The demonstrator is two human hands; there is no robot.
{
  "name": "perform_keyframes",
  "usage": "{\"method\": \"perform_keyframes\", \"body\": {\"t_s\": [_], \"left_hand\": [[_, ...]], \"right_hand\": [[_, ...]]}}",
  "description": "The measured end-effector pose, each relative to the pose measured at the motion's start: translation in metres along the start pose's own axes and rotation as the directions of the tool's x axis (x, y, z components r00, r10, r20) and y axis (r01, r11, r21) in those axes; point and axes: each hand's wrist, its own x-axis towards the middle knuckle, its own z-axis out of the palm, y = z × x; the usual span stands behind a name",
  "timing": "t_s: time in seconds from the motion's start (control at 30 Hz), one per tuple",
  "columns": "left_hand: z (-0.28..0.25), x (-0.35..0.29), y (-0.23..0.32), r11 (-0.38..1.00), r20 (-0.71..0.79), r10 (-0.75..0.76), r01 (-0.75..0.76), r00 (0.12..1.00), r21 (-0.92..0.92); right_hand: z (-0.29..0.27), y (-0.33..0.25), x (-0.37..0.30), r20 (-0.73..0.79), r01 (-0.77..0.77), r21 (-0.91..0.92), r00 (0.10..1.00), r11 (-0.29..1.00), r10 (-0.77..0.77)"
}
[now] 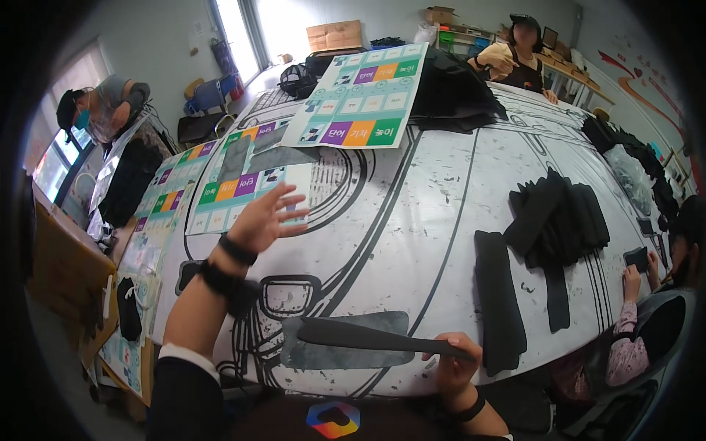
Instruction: Manually aligning and assembling black shoe components on a work surface.
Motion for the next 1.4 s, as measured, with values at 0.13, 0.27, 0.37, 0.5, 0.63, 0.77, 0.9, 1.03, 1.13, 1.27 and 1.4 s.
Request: {"method": "perform_keyframes", "body": {"t_s": [0.13, 0.27, 0.37, 0.5, 0.63, 0.77, 0.9, 1.03, 1.13, 1.27, 1.4], "left_hand": [[0.009, 0.079, 0.006, 0.999, -0.109, -0.042, 0.042, 0.993, 0.005], [0.035, 0.140, 0.002, 0.994, -0.145, -0.100, 0.095, 0.984, -0.045], [0.043, 0.182, -0.006, 0.983, -0.195, -0.130, 0.101, 0.972, -0.152], [0.067, 0.233, -0.029, 0.940, -0.284, -0.150, 0.048, 0.947, -0.336], [0.055, 0.262, -0.044, 0.857, -0.345, 0.032, -0.203, 0.938, -0.473], [0.058, 0.263, -0.028, 0.817, -0.404, 0.227, -0.399, 0.886, -0.416], [0.060, 0.240, 0.016, 0.765, -0.349, 0.429, -0.540, 0.833, -0.351], [0.040, 0.169, 0.069, 0.746, -0.336, 0.563, -0.639, 0.755, -0.185], [-0.021, 0.107, 0.098, 0.700, -0.345, 0.646, -0.709, 0.680, -0.088], [-0.103, 0.020, 0.109, 0.609, -0.385, 0.722, -0.792, 0.574, -0.040], [-0.200, -0.065, 0.094, 0.662, -0.578, 0.646, -0.743, 0.499, 0.099]], "right_hand": [[0.004, -0.001, 0.008, 0.058, 0.013, 0.009, 0.998, 1.000, -0.014], [0.003, 0.000, 0.009, 0.053, 0.055, -0.089, 0.997, 0.994, -0.051], [-0.002, 0.001, 0.001, 0.034, 0.004, -0.009, 0.999, 1.000, -0.003], [-0.005, -0.002, -0.002, -0.012, -0.011, -0.001, 1.000, 1.000, 0.011], [-0.001, -0.004, -0.004, -0.026, -0.056, 0.017, 0.998, 0.998, 0.056], [0.002, -0.005, 0.005, 0.027, -0.041, -0.104, 0.999, 0.994, 0.044], [0.001, -0.007, 0.003, -0.007, 0.007, -0.241, 1.000, 0.970, -0.009], [-0.002, 0.007, -0.008, -0.086, -0.036, -0.225, 0.996, 0.974, 0.017], [-0.005, 0.010, -0.009, -0.074, -0.014, -0.208, 0.997, 0.978, -0.002], [-0.002, 0.014, -0.014, -0.137, -0.017, -0.195, 0.991, 0.981, -0.010], [-0.005, 0.007, -0.014, -0.067, -0.010, -0.216, 0.998, 0.976, -0.004]]}}
